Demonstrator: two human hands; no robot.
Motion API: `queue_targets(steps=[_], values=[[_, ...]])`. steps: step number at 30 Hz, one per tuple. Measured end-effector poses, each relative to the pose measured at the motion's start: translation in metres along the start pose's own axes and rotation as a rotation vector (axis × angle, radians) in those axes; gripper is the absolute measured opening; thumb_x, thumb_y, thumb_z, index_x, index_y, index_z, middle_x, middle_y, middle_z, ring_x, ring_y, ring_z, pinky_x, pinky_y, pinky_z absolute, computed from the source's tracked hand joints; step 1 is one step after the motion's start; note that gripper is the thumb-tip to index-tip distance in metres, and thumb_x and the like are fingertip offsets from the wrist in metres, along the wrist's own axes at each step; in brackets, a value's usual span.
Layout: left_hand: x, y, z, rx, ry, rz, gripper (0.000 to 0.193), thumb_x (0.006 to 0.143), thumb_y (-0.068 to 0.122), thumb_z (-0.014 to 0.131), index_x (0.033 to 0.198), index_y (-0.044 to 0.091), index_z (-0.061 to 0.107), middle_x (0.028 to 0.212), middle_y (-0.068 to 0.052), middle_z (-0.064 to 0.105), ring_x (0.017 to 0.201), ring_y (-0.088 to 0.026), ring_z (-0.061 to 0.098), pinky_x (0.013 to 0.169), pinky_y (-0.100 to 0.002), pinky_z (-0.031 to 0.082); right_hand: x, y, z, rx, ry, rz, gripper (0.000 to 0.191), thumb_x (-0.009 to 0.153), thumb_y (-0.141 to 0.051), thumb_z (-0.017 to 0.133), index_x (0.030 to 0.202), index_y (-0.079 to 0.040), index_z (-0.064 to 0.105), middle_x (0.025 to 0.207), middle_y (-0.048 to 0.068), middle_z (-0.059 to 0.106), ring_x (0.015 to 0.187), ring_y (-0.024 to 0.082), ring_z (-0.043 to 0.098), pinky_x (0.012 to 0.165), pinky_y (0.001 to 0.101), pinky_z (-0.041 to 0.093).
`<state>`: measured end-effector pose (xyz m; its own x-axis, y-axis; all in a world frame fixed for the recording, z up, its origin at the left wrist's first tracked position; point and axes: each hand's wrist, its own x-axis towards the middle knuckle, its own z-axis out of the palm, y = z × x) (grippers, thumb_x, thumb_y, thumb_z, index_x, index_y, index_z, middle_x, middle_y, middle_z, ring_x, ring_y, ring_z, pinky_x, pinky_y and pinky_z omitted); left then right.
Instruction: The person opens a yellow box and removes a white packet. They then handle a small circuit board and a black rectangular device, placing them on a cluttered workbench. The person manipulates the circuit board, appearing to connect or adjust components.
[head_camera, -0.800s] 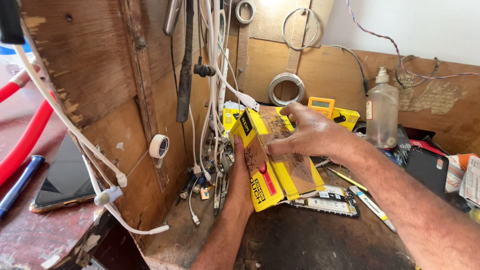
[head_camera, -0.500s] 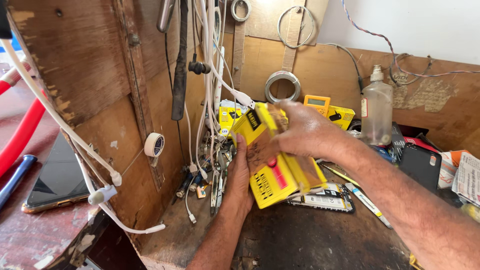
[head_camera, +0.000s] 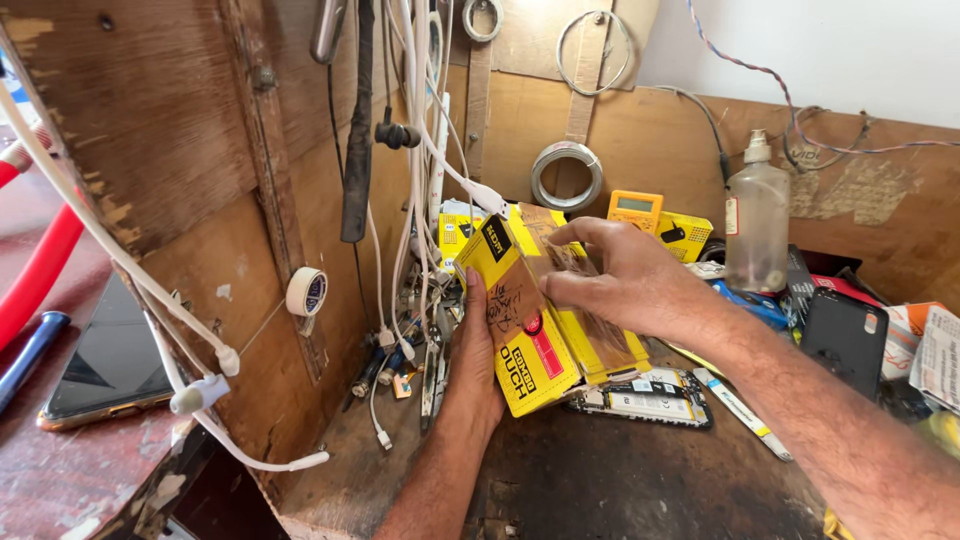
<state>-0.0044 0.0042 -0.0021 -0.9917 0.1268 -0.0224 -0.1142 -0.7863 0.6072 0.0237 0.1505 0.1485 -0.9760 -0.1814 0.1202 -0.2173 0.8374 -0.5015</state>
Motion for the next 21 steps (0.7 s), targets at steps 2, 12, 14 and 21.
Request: queue_targets(steps=[2, 12, 14, 21], values=[[0.002, 0.001, -0.002, -0.003, 0.012, -0.005, 0.084, 0.081, 0.073, 0.058, 0.139, 0.013, 0.058, 0.120, -0.008, 0.074, 0.102, -0.018, 0.074, 0.086, -0.037, 0.062, 0.000, -0.006, -0.001, -0.029, 0.025, -0.074, 0.065, 0.074, -0.039, 0.077, 0.128, -0.005, 0.067, 0.094, 0.014, 0.077, 0.084, 0.020, 0.073, 0.077, 0.0362, 0.057], [0.006, -0.009, -0.003, 0.006, -0.006, -0.005, 0.088, 0.078, 0.074, 0.060, 0.140, 0.012, 0.057, 0.122, -0.008, 0.074, 0.102, -0.018, 0.074, 0.086, -0.038, 0.063, 0.012, -0.005, -0.007, -0.228, -0.143, 0.035, 0.113, 0.060, -0.043, 0.091, 0.149, 0.003, 0.038, 0.136, 0.024, 0.058, 0.125, 0.027, 0.061, 0.104, 0.0348, 0.048], [0.005, -0.009, -0.003, 0.009, 0.008, 0.009, 0.088, 0.079, 0.074, 0.059, 0.140, 0.011, 0.057, 0.120, -0.009, 0.073, 0.100, -0.020, 0.074, 0.085, -0.038, 0.063, 0.012, -0.007, -0.004, -0.214, -0.151, 0.119, 0.113, 0.059, -0.046, 0.089, 0.150, -0.002, 0.039, 0.134, 0.021, 0.062, 0.122, 0.027, 0.064, 0.102, 0.0359, 0.051], [0.010, -0.011, -0.012, -0.005, -0.016, 0.054, 0.086, 0.083, 0.070, 0.063, 0.138, 0.005, 0.059, 0.122, -0.011, 0.073, 0.104, -0.021, 0.072, 0.087, -0.037, 0.062, 0.019, 0.016, 0.003, 0.226, -0.165, 0.180, 0.105, 0.058, -0.031, 0.086, 0.149, -0.002, 0.042, 0.110, 0.019, 0.077, 0.091, 0.026, 0.077, 0.077, 0.0367, 0.060]])
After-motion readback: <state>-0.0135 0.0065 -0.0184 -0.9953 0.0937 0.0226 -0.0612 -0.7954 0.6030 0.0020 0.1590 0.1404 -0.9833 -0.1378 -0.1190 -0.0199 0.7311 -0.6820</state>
